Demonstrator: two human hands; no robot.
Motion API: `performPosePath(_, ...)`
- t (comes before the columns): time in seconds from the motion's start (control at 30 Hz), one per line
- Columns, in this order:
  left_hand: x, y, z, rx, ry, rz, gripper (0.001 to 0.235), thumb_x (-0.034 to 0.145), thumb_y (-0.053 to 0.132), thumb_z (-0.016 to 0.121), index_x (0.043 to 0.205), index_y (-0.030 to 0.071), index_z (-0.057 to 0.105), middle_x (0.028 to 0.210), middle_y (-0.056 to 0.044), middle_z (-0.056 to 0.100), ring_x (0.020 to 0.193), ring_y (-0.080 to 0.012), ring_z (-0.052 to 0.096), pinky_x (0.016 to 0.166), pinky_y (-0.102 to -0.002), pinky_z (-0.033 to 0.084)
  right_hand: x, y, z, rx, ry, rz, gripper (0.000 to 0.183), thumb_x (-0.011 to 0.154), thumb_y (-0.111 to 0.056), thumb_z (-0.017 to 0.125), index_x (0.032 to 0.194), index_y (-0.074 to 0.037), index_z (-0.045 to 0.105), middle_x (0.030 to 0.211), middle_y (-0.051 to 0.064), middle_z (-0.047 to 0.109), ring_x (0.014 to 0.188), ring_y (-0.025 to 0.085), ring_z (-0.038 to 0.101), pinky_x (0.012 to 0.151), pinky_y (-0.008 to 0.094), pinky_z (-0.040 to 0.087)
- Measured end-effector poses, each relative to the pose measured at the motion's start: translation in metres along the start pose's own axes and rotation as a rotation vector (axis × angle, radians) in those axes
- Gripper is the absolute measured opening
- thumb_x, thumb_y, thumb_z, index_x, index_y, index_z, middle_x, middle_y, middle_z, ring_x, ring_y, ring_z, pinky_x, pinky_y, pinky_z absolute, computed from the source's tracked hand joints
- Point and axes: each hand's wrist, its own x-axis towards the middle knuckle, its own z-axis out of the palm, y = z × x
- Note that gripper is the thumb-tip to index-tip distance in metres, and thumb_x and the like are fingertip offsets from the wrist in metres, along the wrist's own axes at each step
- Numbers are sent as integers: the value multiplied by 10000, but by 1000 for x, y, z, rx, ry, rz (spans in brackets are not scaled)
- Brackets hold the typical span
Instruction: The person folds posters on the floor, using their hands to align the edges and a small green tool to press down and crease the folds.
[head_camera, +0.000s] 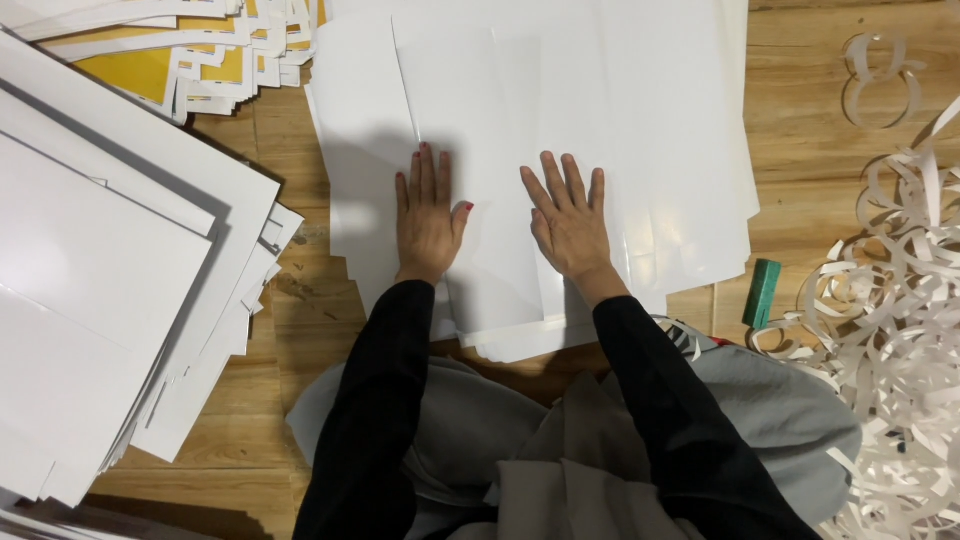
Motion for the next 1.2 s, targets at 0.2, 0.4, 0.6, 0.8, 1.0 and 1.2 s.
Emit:
performPosePath(0.2,0,0,-1,3,-8,1,653,940,441,353,1431,67,139,1469,-199,114,1364,-315,155,1094,-493,125,-1,-3,-2,11,15,29,532,903,-330,127,1427,-364,41,1508,-37,0,1379,221,-8,1085,496,-55)
performPosePath(0.4,0,-1,3,43,37,14,655,937,450,353,1430,73,143,1465,-197,128,1363,-313,151,1093,-484,131,-1,-3,-5,23,8,26,552,882,-333,116,1426,-364,26,1507,-39,2,1376,212,-12,1085,484,-61)
performPosePath(0.6,-1,-1,3,34,70,29,649,931,441,371,1422,60,185,1457,-204,151,1355,-322,168,1086,-486,142,0,-1,1,37,12,27,564,871,-370,95,1430,-348,20,1507,-39,8,1376,209,-9,1085,480,-72)
performPosePath(0.8,-1,-1,5,37,128,50,651,923,413,432,1415,55,201,1446,-216,174,1343,-336,197,1078,-489,171,-1,-3,-3,53,74,-5,684,839,-599,-16,1440,-273,14,1510,11,30,1376,242,-5,1074,489,-86)
performPosePath(1.0,-1,-1,5,28,137,50,635,927,380,434,1417,58,189,1444,-211,183,1336,-340,211,1073,-489,188,-6,-7,-10,0,55,-118,636,828,-654,31,1411,-405,-13,1500,-63,-21,1370,244,-30,1051,537,-84)
performPosePath(1.2,-1,-1,4,41,135,48,651,920,374,443,1418,59,166,1440,-207,200,1334,-335,223,1072,-488,192,-3,-2,3,-45,64,-128,648,823,-659,34,1416,-397,18,1499,-79,25,1371,218,-21,1040,535,-119)
